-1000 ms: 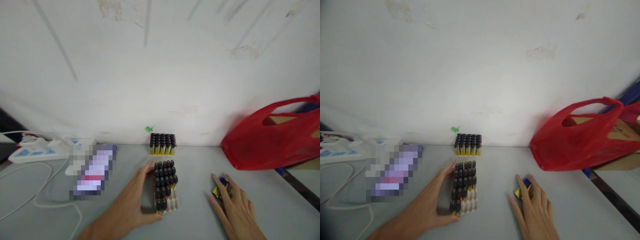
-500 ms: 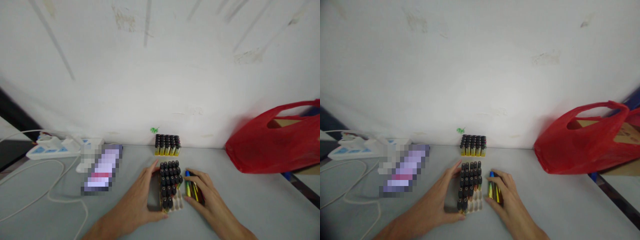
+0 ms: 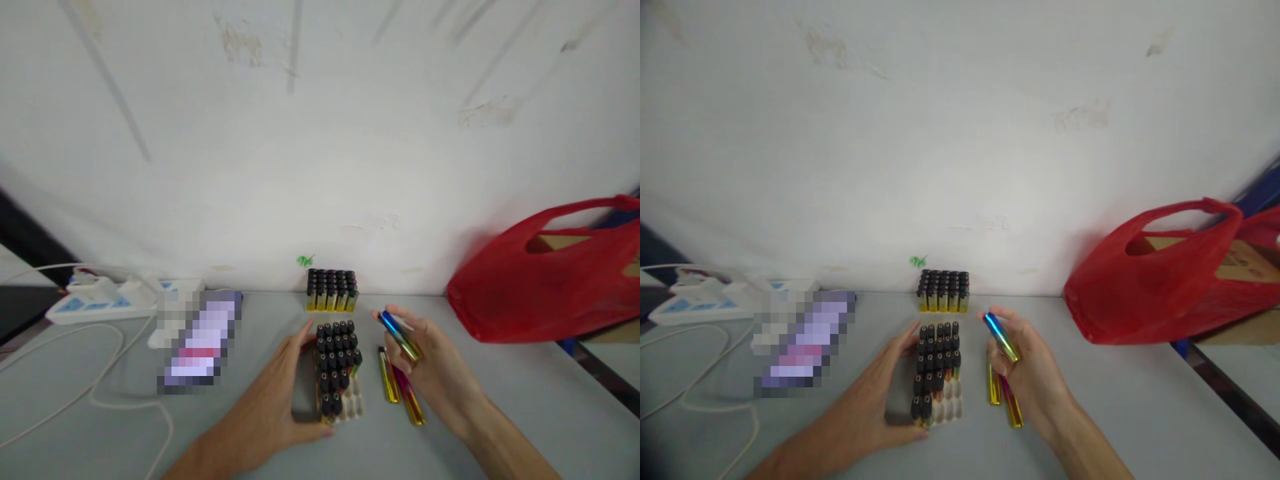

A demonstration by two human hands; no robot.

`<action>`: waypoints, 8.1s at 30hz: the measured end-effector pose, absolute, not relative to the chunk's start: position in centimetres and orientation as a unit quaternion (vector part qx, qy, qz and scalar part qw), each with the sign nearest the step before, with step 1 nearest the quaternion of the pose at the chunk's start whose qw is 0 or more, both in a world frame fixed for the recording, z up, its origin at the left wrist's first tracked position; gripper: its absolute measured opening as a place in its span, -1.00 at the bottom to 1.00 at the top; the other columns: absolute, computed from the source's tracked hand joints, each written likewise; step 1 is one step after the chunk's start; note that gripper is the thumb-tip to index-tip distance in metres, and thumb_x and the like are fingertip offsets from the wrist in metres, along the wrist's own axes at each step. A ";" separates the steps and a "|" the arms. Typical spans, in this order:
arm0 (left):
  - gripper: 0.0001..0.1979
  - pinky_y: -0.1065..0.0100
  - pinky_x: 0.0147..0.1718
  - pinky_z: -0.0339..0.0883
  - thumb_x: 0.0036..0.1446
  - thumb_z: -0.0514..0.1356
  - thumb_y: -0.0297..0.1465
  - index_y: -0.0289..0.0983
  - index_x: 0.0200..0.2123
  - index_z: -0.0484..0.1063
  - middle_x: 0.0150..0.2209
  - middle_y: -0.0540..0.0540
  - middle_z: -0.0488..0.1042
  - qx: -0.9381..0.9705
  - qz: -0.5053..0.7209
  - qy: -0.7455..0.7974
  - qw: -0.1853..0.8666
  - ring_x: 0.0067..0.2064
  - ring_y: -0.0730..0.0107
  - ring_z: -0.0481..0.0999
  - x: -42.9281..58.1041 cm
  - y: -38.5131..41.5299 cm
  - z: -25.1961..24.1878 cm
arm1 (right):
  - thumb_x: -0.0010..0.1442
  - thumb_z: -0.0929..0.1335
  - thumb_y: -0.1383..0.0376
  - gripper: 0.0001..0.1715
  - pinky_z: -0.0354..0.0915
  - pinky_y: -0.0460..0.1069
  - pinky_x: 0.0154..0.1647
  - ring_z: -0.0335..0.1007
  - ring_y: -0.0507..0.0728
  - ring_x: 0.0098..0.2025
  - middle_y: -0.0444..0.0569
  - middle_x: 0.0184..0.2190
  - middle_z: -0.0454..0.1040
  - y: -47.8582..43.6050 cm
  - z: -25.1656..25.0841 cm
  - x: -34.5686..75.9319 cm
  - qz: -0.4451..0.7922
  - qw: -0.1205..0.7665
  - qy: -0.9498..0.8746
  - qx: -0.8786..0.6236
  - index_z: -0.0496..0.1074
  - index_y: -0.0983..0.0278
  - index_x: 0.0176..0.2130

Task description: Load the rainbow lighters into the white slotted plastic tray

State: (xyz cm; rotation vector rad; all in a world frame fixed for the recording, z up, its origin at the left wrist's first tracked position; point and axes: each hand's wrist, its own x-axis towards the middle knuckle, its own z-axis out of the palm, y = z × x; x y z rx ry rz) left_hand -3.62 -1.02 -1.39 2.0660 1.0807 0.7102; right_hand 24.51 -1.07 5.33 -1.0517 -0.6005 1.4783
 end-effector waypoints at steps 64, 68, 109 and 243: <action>0.51 -0.45 0.47 0.10 -0.06 0.67 -0.32 0.27 0.60 -0.37 0.60 -0.18 0.06 0.793 0.274 0.429 0.335 0.53 -0.40 0.20 -4.1 -1.3 -2.2 | 0.15 0.48 -0.36 -0.15 -0.35 -0.07 -0.64 -0.43 -0.08 -0.62 -0.39 -0.66 -0.18 -2.7 1.6 21.5 0.747 0.495 -0.257 -0.362 0.06 0.16 -0.56; 0.51 -0.46 0.48 0.08 -0.04 0.67 -0.34 0.30 0.59 -0.40 0.59 -0.17 0.06 0.794 0.271 0.424 0.341 0.53 -0.37 0.20 -4.0 -1.3 -2.0 | 0.14 0.49 -0.35 -0.16 -0.33 -0.08 -0.65 -0.40 -0.09 -0.63 -0.38 -0.66 -0.16 -2.8 1.6 21.5 0.749 0.497 -0.254 -0.357 0.07 0.16 -0.56; 0.63 -0.34 0.51 0.02 -0.10 0.66 -0.43 0.16 0.60 -0.57 0.59 -0.22 0.07 0.768 0.273 0.370 0.446 0.56 -0.34 0.14 -2.0 0.0 -0.5 | 0.33 0.58 0.24 -0.83 0.34 0.03 -0.08 0.52 0.15 -0.18 -0.10 -0.29 0.61 -3.1 4.2 23.2 0.396 0.410 -0.723 -0.391 0.71 0.16 -0.06; 0.61 -0.45 0.50 -0.03 -0.02 0.64 -0.39 0.21 0.58 -0.64 0.63 -0.25 -0.06 0.800 0.265 0.394 0.367 0.58 -0.40 0.08 -2.1 -0.9 -1.7 | 0.58 0.28 0.14 -0.74 0.28 0.01 -0.23 0.43 0.14 -0.30 -0.12 -0.34 0.49 -4.6 1.6 21.4 0.284 0.476 -0.659 -0.509 0.49 0.17 -0.10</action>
